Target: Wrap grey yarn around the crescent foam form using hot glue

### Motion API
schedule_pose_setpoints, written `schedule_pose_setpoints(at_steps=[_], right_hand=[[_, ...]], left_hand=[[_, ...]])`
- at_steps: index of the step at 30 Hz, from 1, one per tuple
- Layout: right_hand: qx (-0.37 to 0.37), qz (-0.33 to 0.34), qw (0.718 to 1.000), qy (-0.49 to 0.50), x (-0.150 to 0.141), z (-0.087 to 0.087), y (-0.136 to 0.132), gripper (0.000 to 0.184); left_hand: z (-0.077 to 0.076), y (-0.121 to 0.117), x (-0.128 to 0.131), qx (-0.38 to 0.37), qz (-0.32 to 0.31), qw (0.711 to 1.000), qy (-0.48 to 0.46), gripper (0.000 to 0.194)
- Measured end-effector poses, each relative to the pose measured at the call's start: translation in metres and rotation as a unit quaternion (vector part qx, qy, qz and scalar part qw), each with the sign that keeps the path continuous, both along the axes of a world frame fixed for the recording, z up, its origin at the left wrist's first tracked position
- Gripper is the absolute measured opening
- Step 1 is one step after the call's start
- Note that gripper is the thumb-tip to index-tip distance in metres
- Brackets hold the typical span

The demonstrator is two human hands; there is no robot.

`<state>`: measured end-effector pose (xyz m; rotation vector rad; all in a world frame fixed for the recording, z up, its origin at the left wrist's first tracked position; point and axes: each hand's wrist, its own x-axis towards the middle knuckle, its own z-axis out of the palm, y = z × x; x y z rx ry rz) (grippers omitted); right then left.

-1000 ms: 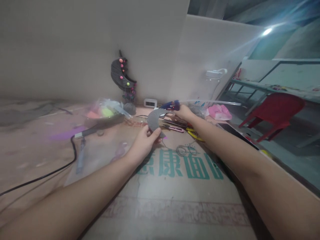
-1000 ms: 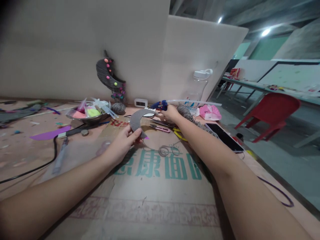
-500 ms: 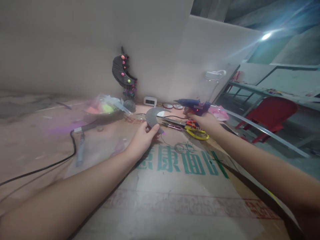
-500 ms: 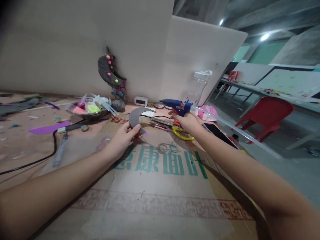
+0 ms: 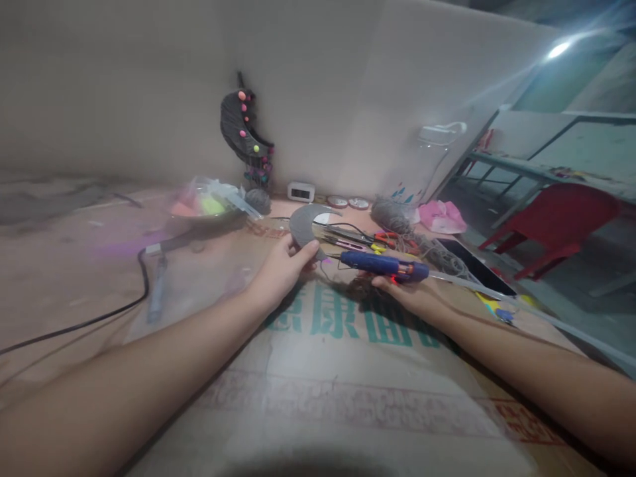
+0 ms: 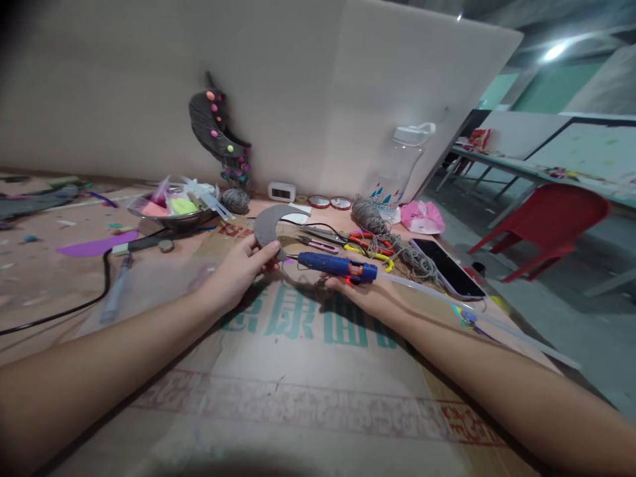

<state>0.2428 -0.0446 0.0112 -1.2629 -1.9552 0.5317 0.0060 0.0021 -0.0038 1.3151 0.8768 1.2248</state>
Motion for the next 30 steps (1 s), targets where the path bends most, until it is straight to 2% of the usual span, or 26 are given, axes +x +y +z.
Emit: schedule_pose_setpoints(at_steps=[5, 15, 22, 30], right_hand=[[0.033, -0.003, 0.999, -0.026, -0.0045, 0.0046, -0.0022, 0.025], [0.033, -0.019, 0.998, -0.051, -0.0042, -0.0022, 0.0015, 0.03], [0.001, -0.053, 0.996, -0.068, -0.0063, -0.0009, -0.0002, 0.022], [0.0, -0.047, 0.996, -0.079, -0.0051, -0.0033, 0.0019, 0.025]], left_hand=[[-0.0009, -0.0001, -0.0008, 0.009, -0.007, 1.0, 0.005, 0.03], [-0.0013, 0.0007, 0.0006, 0.006, 0.005, 1.0, 0.016, 0.03], [0.0013, -0.0008, 0.001, -0.001, 0.008, 1.0, 0.008, 0.033], [-0.0001, 0.0, 0.0006, 0.003, 0.003, 1.0, 0.005, 0.033]])
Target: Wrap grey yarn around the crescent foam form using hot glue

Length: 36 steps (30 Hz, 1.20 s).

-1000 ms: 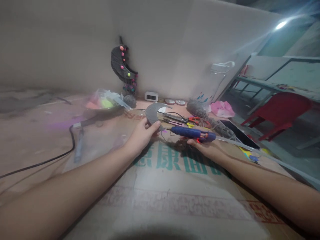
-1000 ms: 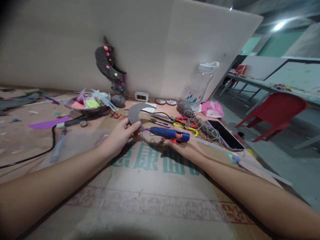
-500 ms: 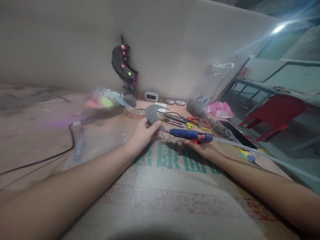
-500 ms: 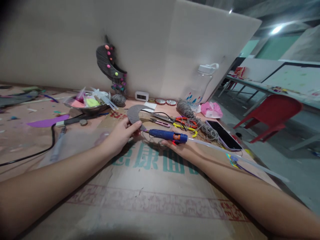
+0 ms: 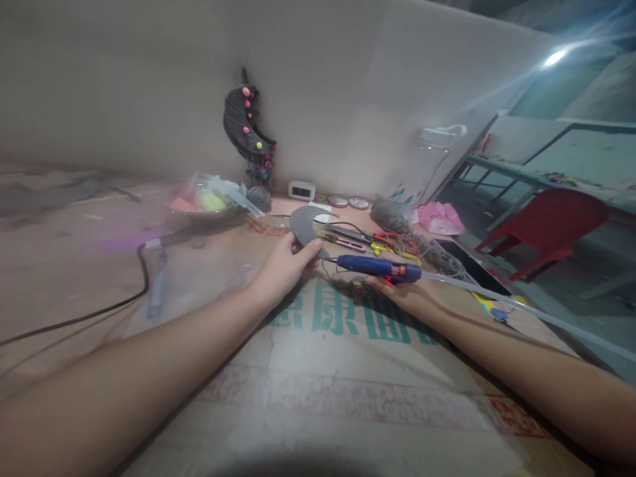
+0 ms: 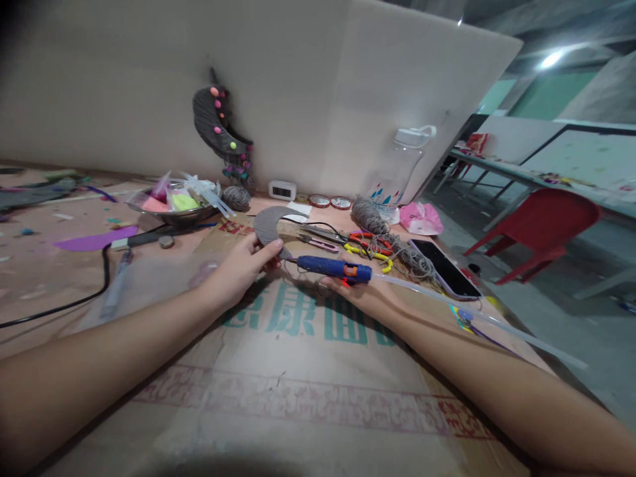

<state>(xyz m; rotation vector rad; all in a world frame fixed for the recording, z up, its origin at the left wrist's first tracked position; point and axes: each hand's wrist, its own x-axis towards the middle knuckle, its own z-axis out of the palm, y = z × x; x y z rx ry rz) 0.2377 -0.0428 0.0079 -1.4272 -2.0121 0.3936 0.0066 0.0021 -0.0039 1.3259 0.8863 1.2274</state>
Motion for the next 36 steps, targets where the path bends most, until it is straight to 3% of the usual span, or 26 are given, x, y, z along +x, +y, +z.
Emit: schedule_pose_setpoints(at_steps=[10, 21, 36], right_hand=[[-0.004, -0.008, 0.999, 0.038, -0.0047, 0.0053, -0.0014, 0.027], [-0.002, -0.026, 1.0, 0.008, -0.003, 0.006, -0.0017, 0.025], [-0.002, -0.097, 0.995, 0.015, 0.0005, 0.0034, -0.0028, 0.03]], left_hand=[[-0.0029, 0.002, -0.0008, 0.016, -0.002, 1.0, 0.016, 0.03], [0.0015, -0.0006, -0.0012, 0.008, -0.004, 1.0, 0.021, 0.032], [0.0005, 0.0003, -0.001, -0.014, -0.008, 1.0, -0.012, 0.032]])
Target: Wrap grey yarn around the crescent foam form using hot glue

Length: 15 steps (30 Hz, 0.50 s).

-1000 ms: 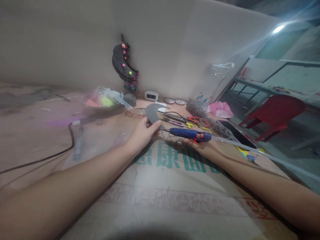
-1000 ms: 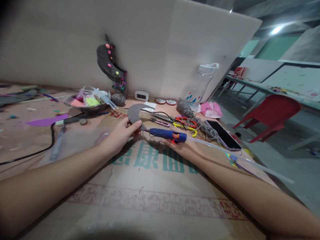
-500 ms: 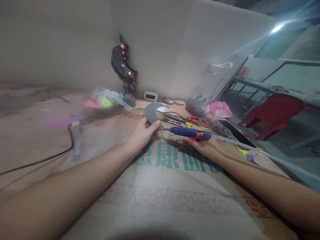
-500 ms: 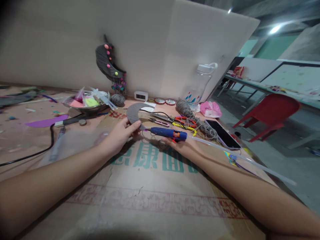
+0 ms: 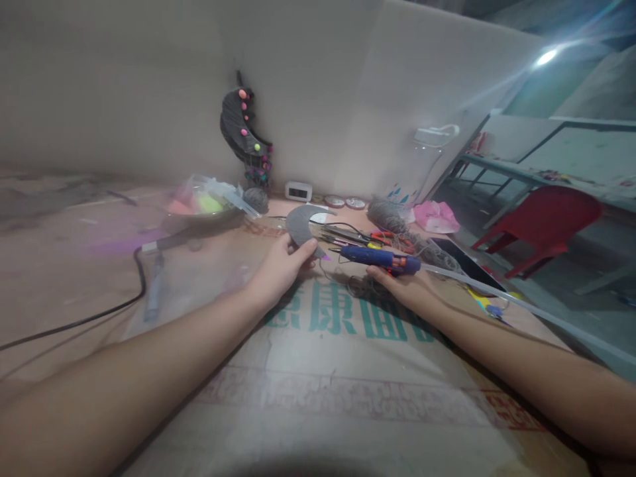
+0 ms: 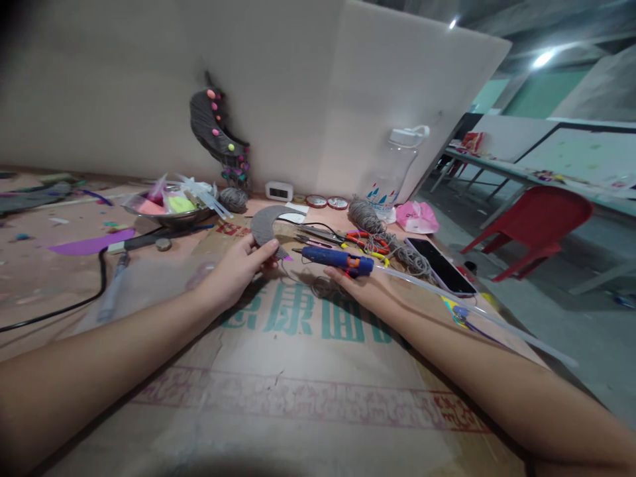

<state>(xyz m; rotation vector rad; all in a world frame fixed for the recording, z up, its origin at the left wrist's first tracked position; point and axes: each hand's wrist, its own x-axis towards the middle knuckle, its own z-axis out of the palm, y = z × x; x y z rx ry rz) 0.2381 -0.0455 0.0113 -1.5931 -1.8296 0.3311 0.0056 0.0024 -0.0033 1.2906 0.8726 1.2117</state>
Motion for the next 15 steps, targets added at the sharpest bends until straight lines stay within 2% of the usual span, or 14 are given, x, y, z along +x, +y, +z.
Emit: schedule_pose_setpoints(at_steps=[3, 7, 9, 12, 15], right_hand=[[-0.003, -0.024, 1.0, -0.01, 0.003, 0.001, 0.001, 0.037], [0.011, 0.028, 0.998, 0.05, 0.004, 0.01, 0.001, 0.044], [0.023, 0.043, 0.994, 0.095, 0.004, 0.019, 0.001, 0.044], [0.029, 0.025, 0.992, 0.116, 0.004, 0.035, 0.007, 0.042], [0.034, 0.0, 0.992, 0.124, 0.005, 0.052, 0.027, 0.04]], left_hand=[[0.0, 0.0, 0.0, -0.005, 0.001, 1.0, -0.009, 0.033], [-0.001, 0.001, 0.002, -0.012, 0.006, 1.0, -0.018, 0.036], [-0.001, 0.001, 0.002, -0.017, 0.008, 1.0, -0.023, 0.039], [-0.001, 0.0, 0.003, -0.023, 0.009, 0.999, -0.024, 0.04], [0.0, 0.0, 0.002, -0.018, 0.006, 1.0, -0.018, 0.039]])
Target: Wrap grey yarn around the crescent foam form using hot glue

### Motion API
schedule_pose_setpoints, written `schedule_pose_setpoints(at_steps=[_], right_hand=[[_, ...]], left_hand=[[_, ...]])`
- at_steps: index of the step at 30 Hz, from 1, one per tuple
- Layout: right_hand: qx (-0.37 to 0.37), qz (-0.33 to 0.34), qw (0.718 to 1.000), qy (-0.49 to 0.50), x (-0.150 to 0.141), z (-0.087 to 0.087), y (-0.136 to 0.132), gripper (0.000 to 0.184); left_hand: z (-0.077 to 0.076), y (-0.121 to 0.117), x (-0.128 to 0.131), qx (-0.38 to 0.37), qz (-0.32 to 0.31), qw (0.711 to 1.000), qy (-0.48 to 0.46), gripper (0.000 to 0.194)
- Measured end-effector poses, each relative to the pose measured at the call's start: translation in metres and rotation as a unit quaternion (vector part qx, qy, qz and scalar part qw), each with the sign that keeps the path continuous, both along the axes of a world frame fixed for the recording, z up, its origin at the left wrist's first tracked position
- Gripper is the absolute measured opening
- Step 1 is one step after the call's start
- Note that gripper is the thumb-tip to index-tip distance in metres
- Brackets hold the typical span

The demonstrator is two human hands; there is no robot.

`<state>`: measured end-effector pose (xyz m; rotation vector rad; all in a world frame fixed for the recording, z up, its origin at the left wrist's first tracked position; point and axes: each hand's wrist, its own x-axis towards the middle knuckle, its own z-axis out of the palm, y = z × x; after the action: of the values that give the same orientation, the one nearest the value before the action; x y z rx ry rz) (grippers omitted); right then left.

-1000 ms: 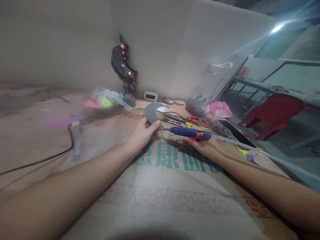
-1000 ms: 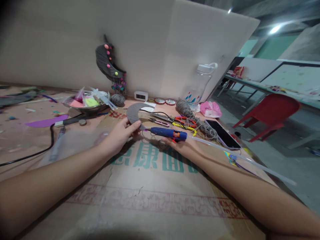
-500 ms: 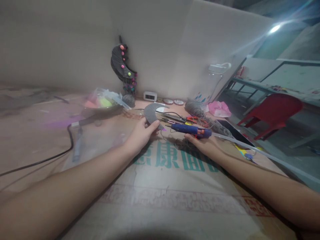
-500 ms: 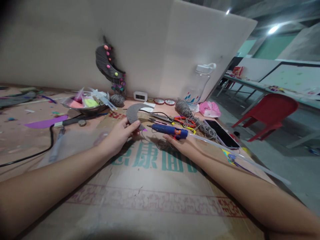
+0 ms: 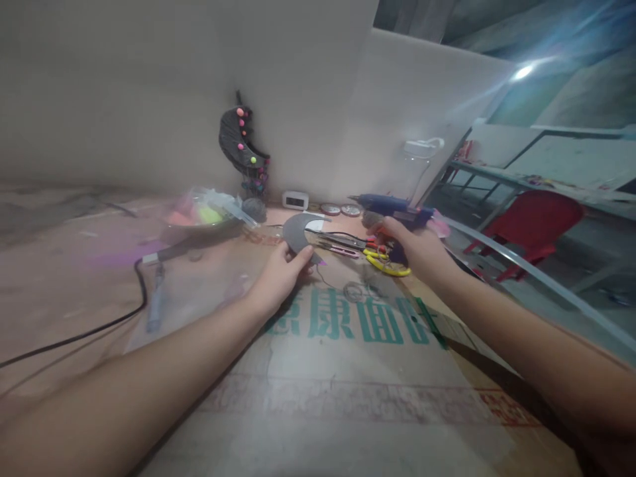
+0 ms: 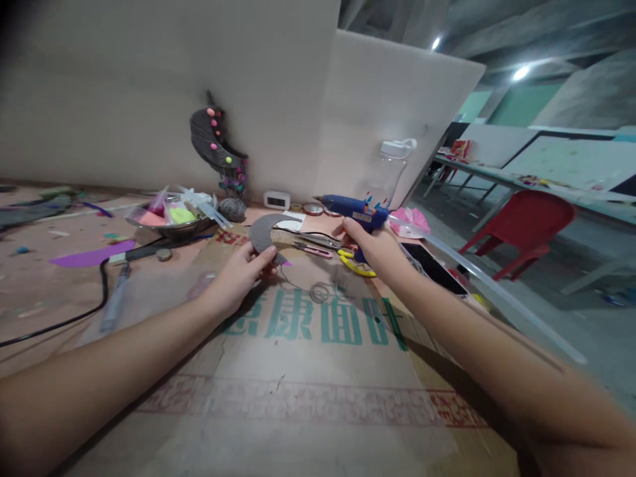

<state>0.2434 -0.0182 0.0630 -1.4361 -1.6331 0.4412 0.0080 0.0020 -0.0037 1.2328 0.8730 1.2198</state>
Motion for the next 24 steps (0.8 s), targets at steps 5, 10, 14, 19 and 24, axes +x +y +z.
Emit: schedule_pose_setpoints(at_steps=[5, 10, 14, 19, 24], right_hand=[[-0.019, -0.043, 0.995, -0.09, 0.002, 0.009, 0.062, 0.035], [-0.076, -0.077, 0.978, -0.177, -0.007, -0.009, 0.121, 0.029], [-0.097, -0.081, 0.972, -0.197, -0.013, -0.031, 0.151, 0.028], [-0.112, -0.062, 0.965, -0.228, -0.01, -0.045, 0.166, 0.031], [-0.127, -0.051, 0.948, -0.286, -0.001, -0.039, 0.157, 0.042]], left_hand=[[0.001, -0.001, 0.0, 0.011, -0.004, 1.0, -0.001, 0.04], [0.0, 0.0, 0.001, 0.014, -0.001, 1.0, 0.008, 0.041], [-0.001, 0.0, 0.001, 0.011, -0.004, 1.0, 0.0, 0.042], [0.002, -0.002, 0.001, 0.002, -0.004, 1.0, -0.006, 0.043], [-0.001, 0.0, -0.001, 0.014, -0.01, 1.0, 0.012, 0.04]])
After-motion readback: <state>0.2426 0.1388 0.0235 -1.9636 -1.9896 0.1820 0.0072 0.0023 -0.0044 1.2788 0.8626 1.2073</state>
